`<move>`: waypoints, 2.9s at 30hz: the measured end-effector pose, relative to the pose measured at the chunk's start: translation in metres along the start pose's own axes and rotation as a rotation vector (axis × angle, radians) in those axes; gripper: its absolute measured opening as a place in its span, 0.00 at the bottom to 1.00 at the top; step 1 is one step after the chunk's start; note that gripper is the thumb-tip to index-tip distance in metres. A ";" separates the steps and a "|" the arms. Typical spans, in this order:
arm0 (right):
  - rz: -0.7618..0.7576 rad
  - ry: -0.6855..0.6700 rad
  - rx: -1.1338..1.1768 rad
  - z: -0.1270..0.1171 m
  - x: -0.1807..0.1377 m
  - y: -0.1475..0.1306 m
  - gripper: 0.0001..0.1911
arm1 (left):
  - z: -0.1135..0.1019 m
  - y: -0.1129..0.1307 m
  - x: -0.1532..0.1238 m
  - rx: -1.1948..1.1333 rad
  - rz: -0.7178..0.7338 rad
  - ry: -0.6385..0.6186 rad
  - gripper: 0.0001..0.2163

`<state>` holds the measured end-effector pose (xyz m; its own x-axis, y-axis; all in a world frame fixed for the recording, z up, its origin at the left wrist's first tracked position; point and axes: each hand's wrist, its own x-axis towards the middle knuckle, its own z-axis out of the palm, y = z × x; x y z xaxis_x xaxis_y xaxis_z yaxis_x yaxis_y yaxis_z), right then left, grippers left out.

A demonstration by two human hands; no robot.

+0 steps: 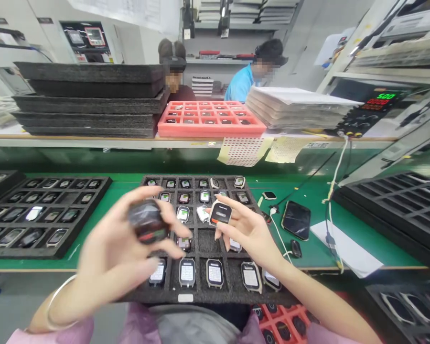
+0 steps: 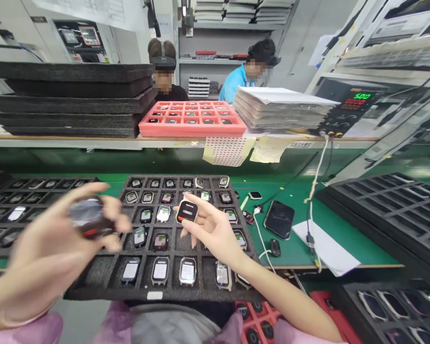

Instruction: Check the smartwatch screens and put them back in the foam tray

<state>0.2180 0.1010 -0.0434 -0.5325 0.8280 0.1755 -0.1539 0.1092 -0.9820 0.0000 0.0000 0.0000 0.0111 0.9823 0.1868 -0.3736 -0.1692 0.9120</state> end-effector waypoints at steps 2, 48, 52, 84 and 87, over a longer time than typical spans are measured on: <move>0.023 -0.024 -0.012 -0.002 0.001 0.002 0.28 | 0.002 -0.015 0.023 -0.040 -0.113 -0.089 0.26; 0.100 0.022 -0.026 -0.011 -0.009 0.023 0.14 | -0.007 -0.079 0.051 -0.033 -0.199 -0.157 0.25; 0.082 -0.106 0.060 -0.017 -0.008 0.027 0.18 | -0.007 -0.081 0.052 0.012 -0.202 -0.130 0.23; -0.338 -0.420 -1.222 -0.024 0.015 0.064 0.27 | -0.062 -0.070 -0.021 0.111 -0.311 -0.011 0.39; -0.375 -0.432 -1.197 -0.010 0.014 0.058 0.21 | -0.065 -0.068 -0.024 0.107 -0.262 0.003 0.38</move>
<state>0.2098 0.1244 -0.0982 -0.8732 0.4260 0.2366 0.3567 0.8896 -0.2854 -0.0352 -0.0072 -0.0899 0.0917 0.9939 -0.0617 -0.2585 0.0836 0.9624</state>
